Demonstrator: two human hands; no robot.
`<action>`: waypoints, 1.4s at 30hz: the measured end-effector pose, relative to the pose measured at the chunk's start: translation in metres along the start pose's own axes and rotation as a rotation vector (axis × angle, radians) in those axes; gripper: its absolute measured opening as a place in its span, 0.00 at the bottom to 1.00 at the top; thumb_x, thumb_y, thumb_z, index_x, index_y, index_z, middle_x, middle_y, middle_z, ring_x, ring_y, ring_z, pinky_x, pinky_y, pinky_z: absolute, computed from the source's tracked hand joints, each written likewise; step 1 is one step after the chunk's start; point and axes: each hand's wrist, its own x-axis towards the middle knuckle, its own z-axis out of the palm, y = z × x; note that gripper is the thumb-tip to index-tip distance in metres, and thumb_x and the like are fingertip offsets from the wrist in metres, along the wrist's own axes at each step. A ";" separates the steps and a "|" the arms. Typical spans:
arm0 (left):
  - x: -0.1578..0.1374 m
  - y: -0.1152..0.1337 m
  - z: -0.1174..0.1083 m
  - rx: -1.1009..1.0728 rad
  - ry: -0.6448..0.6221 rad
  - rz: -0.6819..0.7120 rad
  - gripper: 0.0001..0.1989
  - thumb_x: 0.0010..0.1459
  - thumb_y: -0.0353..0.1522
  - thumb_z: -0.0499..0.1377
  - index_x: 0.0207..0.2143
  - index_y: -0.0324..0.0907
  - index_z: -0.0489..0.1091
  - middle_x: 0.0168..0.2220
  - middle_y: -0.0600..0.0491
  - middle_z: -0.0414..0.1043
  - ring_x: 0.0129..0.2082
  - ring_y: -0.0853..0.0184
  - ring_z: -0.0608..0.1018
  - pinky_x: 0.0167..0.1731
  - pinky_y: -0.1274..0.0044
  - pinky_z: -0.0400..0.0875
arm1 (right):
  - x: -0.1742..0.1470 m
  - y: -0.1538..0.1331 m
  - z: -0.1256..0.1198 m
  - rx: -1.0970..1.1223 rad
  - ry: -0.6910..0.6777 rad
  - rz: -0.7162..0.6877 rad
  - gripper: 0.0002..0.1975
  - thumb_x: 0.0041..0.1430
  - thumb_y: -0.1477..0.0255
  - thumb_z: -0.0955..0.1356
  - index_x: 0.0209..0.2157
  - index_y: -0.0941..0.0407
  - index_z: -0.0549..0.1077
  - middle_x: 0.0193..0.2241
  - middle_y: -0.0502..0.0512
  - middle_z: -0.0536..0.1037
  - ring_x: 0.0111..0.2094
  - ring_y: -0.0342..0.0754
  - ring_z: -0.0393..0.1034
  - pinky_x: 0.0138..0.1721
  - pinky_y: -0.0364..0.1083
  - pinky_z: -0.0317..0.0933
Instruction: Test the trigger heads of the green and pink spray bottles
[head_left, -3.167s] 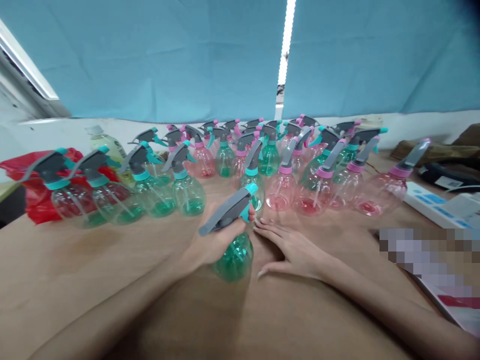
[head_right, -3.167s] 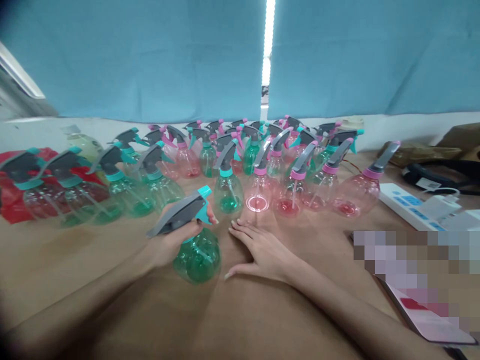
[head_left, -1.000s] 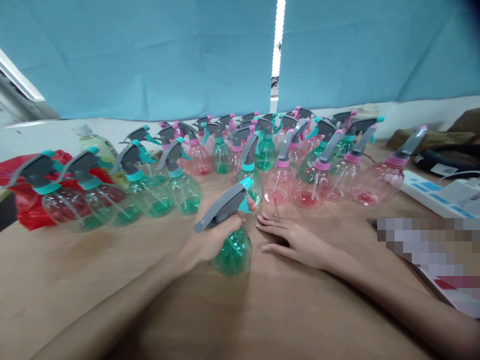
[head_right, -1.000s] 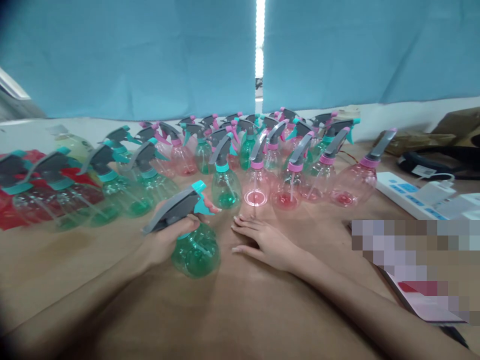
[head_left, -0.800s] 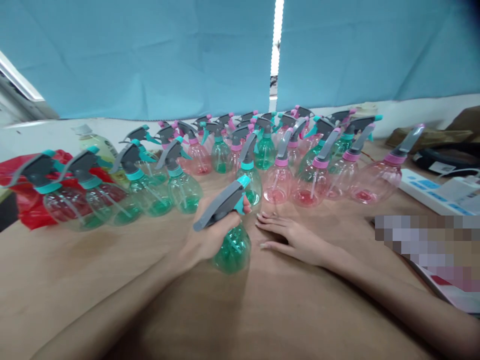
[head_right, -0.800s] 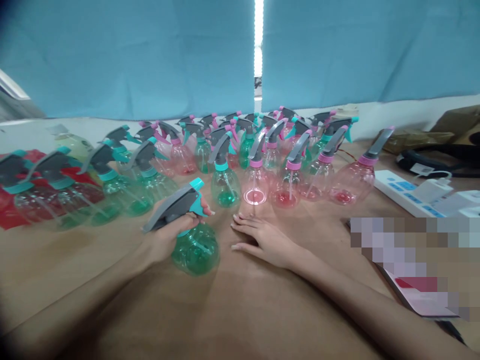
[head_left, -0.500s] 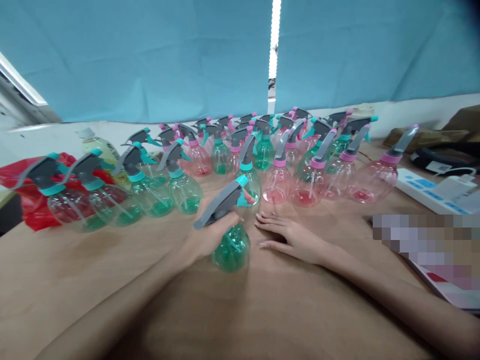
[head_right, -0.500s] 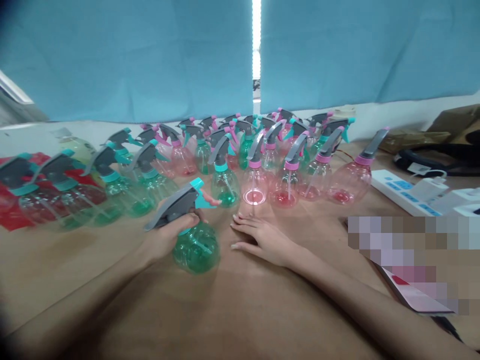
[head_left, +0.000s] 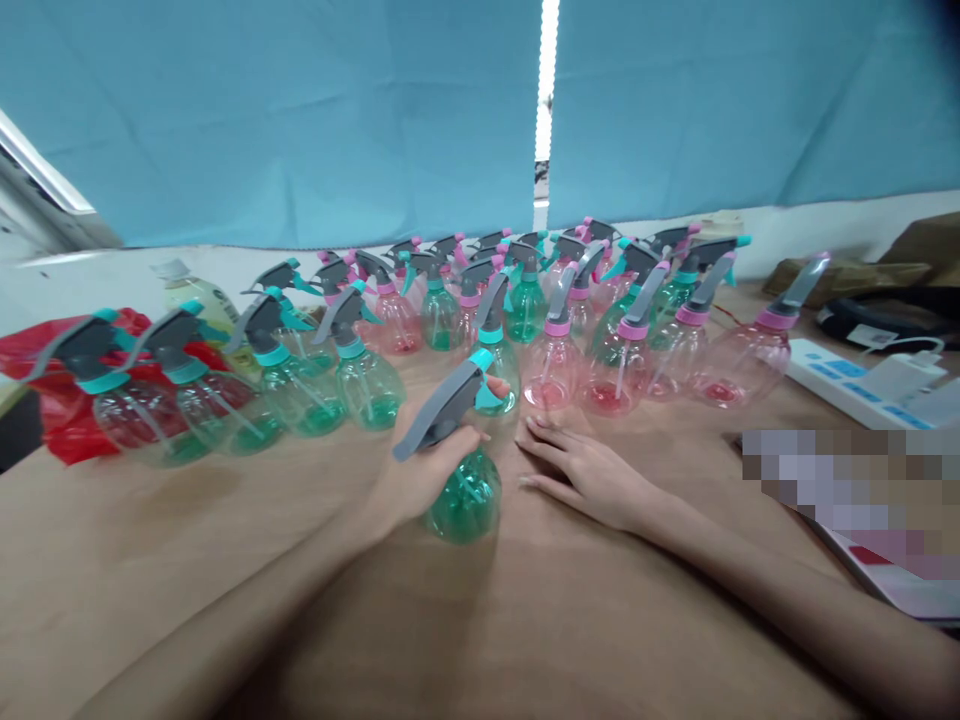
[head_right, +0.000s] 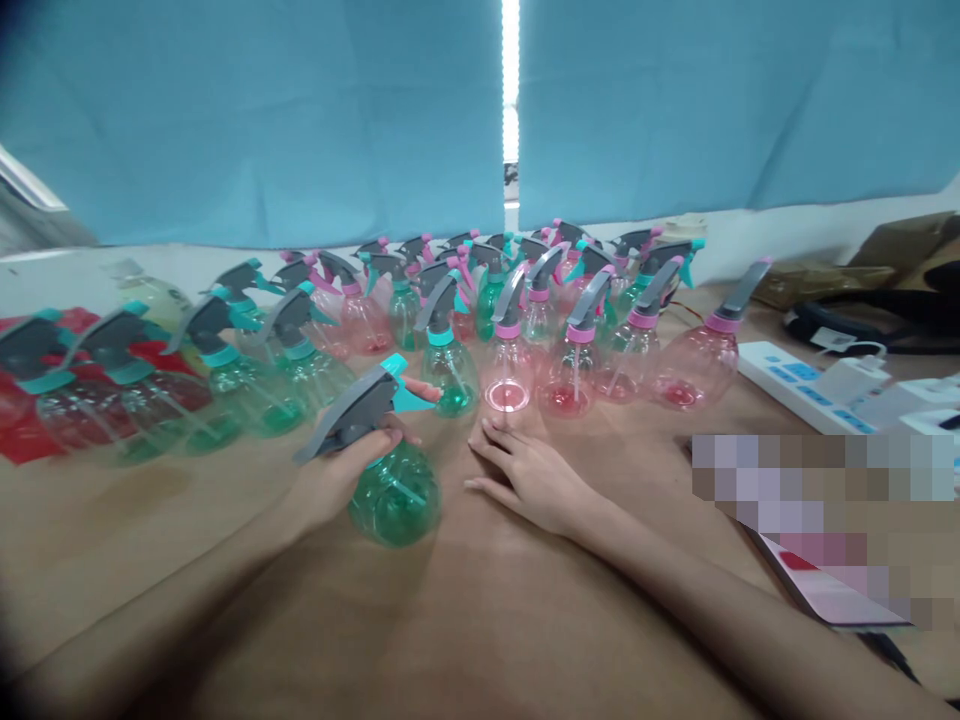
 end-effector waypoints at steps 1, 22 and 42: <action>0.000 0.000 0.000 0.005 -0.001 0.006 0.14 0.50 0.34 0.55 0.39 0.43 0.73 0.22 0.57 0.67 0.24 0.68 0.71 0.29 0.76 0.69 | 0.000 0.000 0.000 -0.002 -0.004 0.000 0.29 0.64 0.56 0.60 0.60 0.59 0.63 0.59 0.65 0.65 0.62 0.58 0.55 0.60 0.58 0.55; -0.001 -0.001 -0.001 -0.038 -0.014 -0.013 0.14 0.51 0.34 0.56 0.40 0.44 0.73 0.28 0.55 0.73 0.30 0.65 0.75 0.36 0.73 0.69 | 0.000 -0.001 -0.003 0.002 -0.009 -0.006 0.28 0.64 0.57 0.60 0.60 0.58 0.62 0.59 0.64 0.65 0.62 0.57 0.55 0.59 0.59 0.56; -0.001 -0.006 0.002 -0.088 0.080 -0.002 0.05 0.50 0.30 0.56 0.30 0.43 0.72 0.30 0.54 0.74 0.34 0.63 0.75 0.37 0.72 0.69 | 0.000 -0.002 -0.004 0.031 -0.005 -0.009 0.27 0.64 0.57 0.60 0.60 0.55 0.62 0.59 0.61 0.65 0.62 0.58 0.55 0.59 0.60 0.56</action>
